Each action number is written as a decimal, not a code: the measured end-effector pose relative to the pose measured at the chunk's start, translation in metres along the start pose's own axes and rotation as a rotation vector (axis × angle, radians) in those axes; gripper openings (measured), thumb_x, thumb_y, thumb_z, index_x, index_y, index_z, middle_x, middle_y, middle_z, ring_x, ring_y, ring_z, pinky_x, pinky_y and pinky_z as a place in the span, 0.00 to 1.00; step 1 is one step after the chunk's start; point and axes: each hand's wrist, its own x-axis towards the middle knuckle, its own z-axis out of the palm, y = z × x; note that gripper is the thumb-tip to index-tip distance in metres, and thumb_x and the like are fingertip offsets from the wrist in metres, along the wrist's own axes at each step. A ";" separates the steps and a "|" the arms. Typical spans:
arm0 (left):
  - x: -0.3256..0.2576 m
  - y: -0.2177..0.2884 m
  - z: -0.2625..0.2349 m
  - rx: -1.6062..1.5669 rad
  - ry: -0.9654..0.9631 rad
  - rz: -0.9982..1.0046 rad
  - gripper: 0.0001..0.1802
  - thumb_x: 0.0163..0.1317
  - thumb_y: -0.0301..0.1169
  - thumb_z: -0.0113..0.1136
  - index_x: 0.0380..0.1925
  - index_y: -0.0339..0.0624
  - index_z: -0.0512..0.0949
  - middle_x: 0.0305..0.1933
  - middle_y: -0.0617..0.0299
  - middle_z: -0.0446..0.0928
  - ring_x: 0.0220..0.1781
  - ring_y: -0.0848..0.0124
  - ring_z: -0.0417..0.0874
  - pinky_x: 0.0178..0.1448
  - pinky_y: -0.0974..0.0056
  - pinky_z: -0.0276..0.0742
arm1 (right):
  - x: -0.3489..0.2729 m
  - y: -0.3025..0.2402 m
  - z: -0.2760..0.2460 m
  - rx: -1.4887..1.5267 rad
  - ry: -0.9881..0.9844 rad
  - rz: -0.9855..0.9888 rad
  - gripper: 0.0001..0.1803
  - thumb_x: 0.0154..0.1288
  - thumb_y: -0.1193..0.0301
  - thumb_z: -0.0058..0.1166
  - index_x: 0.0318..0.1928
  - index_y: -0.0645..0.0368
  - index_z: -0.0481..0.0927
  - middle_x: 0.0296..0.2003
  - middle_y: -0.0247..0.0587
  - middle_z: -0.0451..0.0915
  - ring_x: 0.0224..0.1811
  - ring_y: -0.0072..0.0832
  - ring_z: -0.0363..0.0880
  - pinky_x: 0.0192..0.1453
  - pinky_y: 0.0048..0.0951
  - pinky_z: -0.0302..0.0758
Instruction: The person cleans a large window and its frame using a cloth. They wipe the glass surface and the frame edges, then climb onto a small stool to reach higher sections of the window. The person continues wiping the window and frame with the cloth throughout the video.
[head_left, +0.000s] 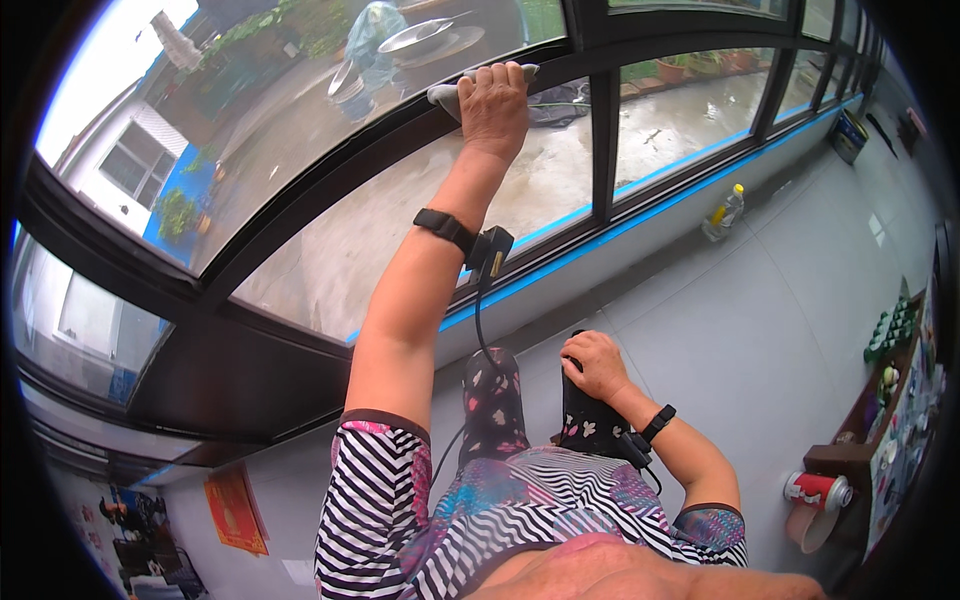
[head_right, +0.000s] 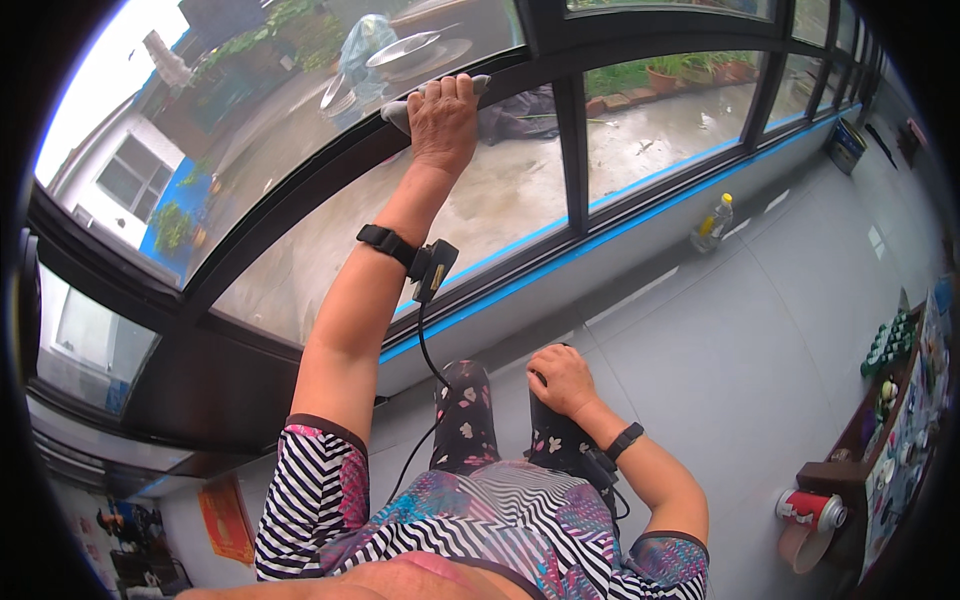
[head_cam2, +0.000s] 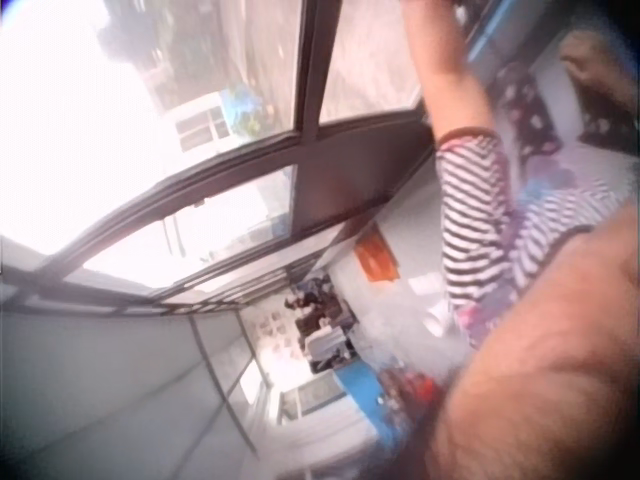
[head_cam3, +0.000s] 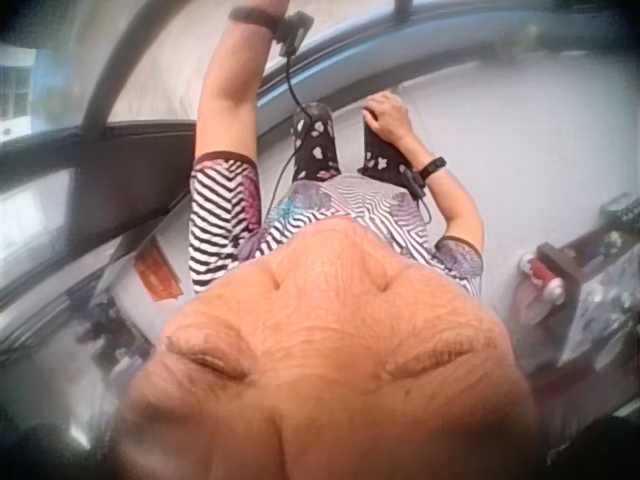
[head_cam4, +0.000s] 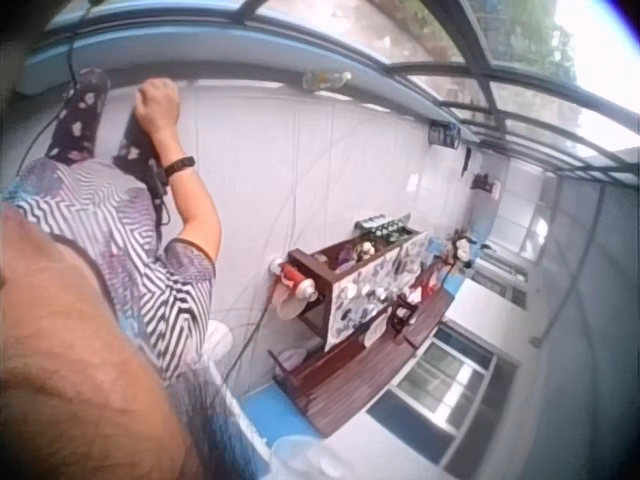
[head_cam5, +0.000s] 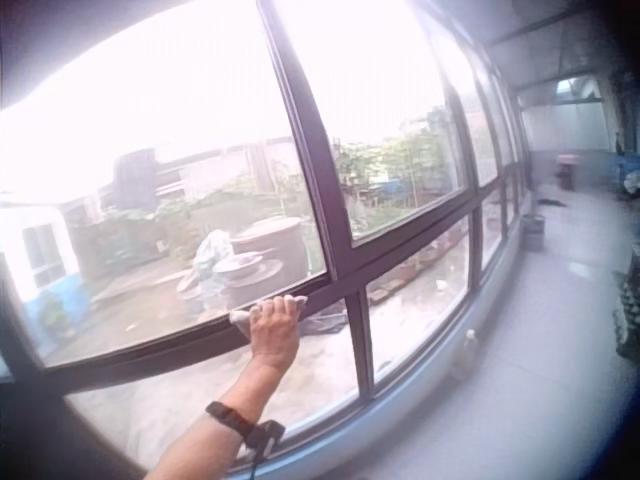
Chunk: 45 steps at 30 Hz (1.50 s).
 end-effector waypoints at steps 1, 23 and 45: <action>0.005 0.007 0.005 -0.019 -0.008 0.002 0.11 0.65 0.37 0.55 0.43 0.46 0.74 0.40 0.62 0.76 0.47 0.64 0.77 0.51 0.54 0.66 | -0.002 0.002 0.001 0.004 0.009 0.003 0.07 0.57 0.67 0.59 0.34 0.54 0.84 0.40 0.34 0.83 0.51 0.35 0.79 0.60 0.40 0.71; 0.008 -0.006 0.010 -0.051 -0.018 0.032 0.06 0.61 0.35 0.57 0.34 0.48 0.73 0.33 0.64 0.76 0.39 0.66 0.81 0.45 0.58 0.73 | -0.013 -0.004 -0.006 -0.030 -0.003 0.073 0.07 0.58 0.66 0.60 0.36 0.53 0.85 0.43 0.35 0.84 0.52 0.37 0.78 0.57 0.40 0.73; -0.146 -0.217 -0.146 0.124 -0.033 -0.103 0.09 0.62 0.37 0.60 0.38 0.47 0.73 0.36 0.61 0.75 0.44 0.62 0.77 0.51 0.56 0.69 | -0.023 0.039 0.045 0.649 0.023 0.511 0.19 0.73 0.58 0.42 0.49 0.57 0.81 0.47 0.41 0.83 0.53 0.35 0.79 0.61 0.34 0.72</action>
